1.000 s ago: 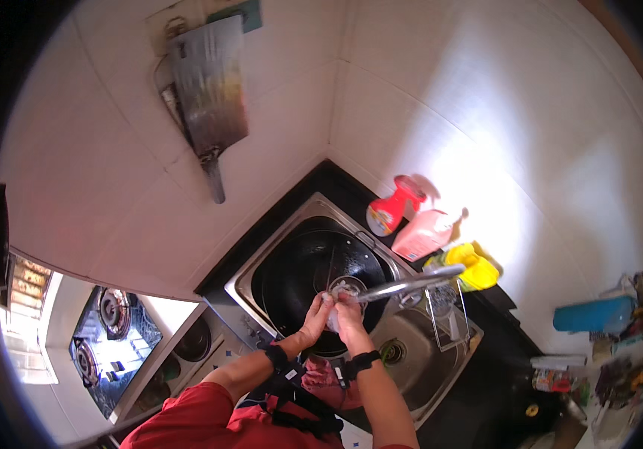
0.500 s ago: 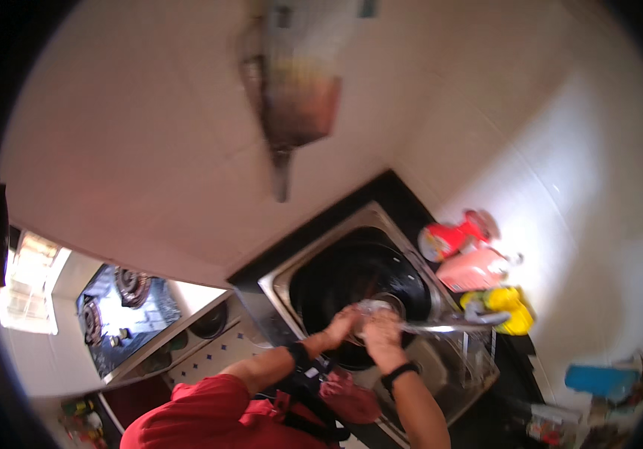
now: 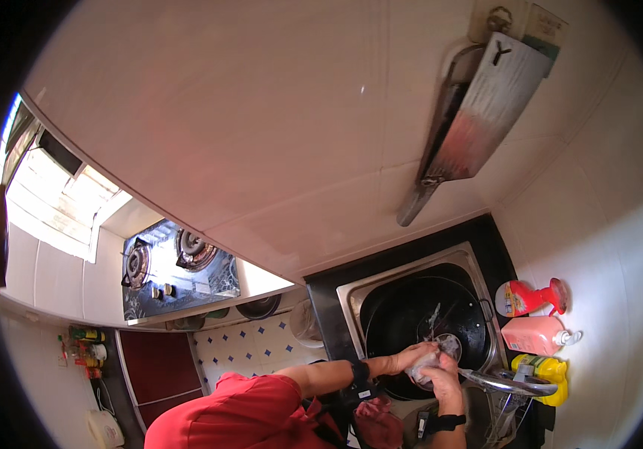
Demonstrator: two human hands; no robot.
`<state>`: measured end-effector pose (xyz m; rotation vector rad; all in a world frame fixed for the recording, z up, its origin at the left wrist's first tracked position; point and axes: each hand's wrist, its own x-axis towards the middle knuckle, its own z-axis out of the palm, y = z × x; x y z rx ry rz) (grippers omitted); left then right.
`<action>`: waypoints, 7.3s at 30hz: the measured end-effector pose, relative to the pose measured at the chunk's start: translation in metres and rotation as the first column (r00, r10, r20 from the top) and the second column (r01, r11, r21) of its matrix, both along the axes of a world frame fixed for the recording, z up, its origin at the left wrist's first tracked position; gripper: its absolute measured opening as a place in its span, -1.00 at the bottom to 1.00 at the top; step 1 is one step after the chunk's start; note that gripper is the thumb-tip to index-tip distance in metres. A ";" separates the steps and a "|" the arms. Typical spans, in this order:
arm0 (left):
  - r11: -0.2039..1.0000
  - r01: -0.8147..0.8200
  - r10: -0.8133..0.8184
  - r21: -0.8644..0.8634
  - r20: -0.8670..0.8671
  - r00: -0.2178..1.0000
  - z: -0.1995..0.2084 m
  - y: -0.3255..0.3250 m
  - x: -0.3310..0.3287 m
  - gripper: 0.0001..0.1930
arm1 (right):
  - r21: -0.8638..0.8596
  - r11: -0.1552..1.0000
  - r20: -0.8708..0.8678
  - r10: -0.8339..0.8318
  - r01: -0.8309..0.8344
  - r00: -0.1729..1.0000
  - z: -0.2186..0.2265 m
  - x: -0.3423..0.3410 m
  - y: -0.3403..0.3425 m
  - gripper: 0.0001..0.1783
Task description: The person takes a pot and a rice paddle from a rice cooker, scrapes the pot into a trash bin, and then washes the pot, the paddle, and several small bowls in a sink using a cloth and water before wiping the kitchen counter.
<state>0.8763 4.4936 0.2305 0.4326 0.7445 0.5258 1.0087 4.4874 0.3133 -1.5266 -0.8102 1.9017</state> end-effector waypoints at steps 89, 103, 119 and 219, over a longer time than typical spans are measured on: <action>0.943 -0.324 0.313 -0.068 -0.137 0.940 -0.004 0.015 0.010 -0.31 | -0.130 0.665 0.978 0.209 -0.736 0.016 -0.050 -0.016 0.041 -0.66; 0.841 -0.388 0.449 0.377 -0.088 0.889 -0.036 0.031 0.030 -0.61 | -0.206 0.928 0.170 -0.278 0.310 0.945 -0.083 -0.005 0.030 -0.73; 0.884 -0.401 0.432 0.239 -0.095 0.897 -0.052 0.022 0.038 -0.66 | 0.020 0.856 0.908 0.201 -0.516 0.369 -0.054 -0.005 0.041 -0.67; 0.924 0.316 -0.235 0.216 -0.331 0.914 0.004 0.026 -0.016 -0.38 | 0.360 0.604 0.904 -0.036 -0.712 0.426 -0.018 0.020 0.020 -0.40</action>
